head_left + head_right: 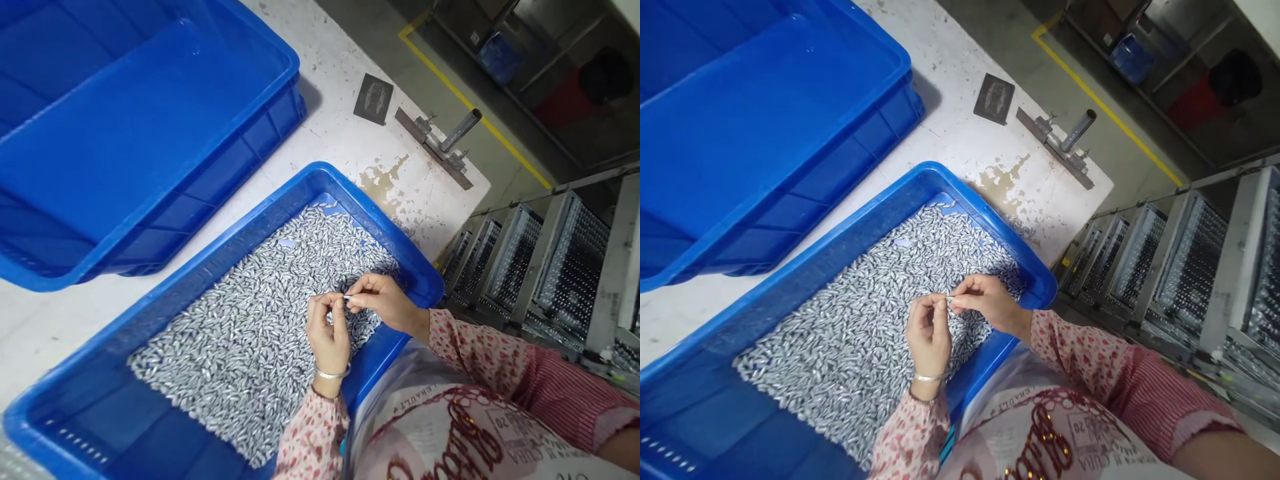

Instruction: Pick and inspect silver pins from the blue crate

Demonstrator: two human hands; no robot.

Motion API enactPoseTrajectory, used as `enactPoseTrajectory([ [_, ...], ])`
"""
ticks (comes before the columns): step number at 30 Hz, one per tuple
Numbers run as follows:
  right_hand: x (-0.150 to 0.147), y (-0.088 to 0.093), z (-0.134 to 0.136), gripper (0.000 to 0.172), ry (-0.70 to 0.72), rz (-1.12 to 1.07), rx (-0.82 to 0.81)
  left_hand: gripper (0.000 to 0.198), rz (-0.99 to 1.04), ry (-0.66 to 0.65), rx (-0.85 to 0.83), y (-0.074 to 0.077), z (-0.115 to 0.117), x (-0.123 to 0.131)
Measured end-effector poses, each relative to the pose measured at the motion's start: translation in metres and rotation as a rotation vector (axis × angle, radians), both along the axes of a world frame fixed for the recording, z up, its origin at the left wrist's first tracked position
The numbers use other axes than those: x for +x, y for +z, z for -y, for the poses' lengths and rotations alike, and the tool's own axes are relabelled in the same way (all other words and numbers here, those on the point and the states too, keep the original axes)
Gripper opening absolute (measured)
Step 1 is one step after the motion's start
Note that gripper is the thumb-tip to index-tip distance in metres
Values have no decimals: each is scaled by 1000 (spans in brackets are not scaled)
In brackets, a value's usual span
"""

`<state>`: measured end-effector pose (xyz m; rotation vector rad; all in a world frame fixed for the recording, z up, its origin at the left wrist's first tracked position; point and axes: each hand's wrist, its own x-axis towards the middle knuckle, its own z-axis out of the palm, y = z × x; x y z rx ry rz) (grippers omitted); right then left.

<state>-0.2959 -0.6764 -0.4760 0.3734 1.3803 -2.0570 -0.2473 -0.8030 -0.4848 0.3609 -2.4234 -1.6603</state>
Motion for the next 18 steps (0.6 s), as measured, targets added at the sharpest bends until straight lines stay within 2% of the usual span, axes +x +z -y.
enactPoseTrajectory([
  [3,1,1,1,26,-43,90,-45,10,31,19,45,0,0,2],
  [11,4,1,3,34,-141,288,-156,15,56,26,40,-4,4,2],
  [18,6,-3,4,33,-118,228,-91,9,10,-17,-57,-4,7,-2],
])
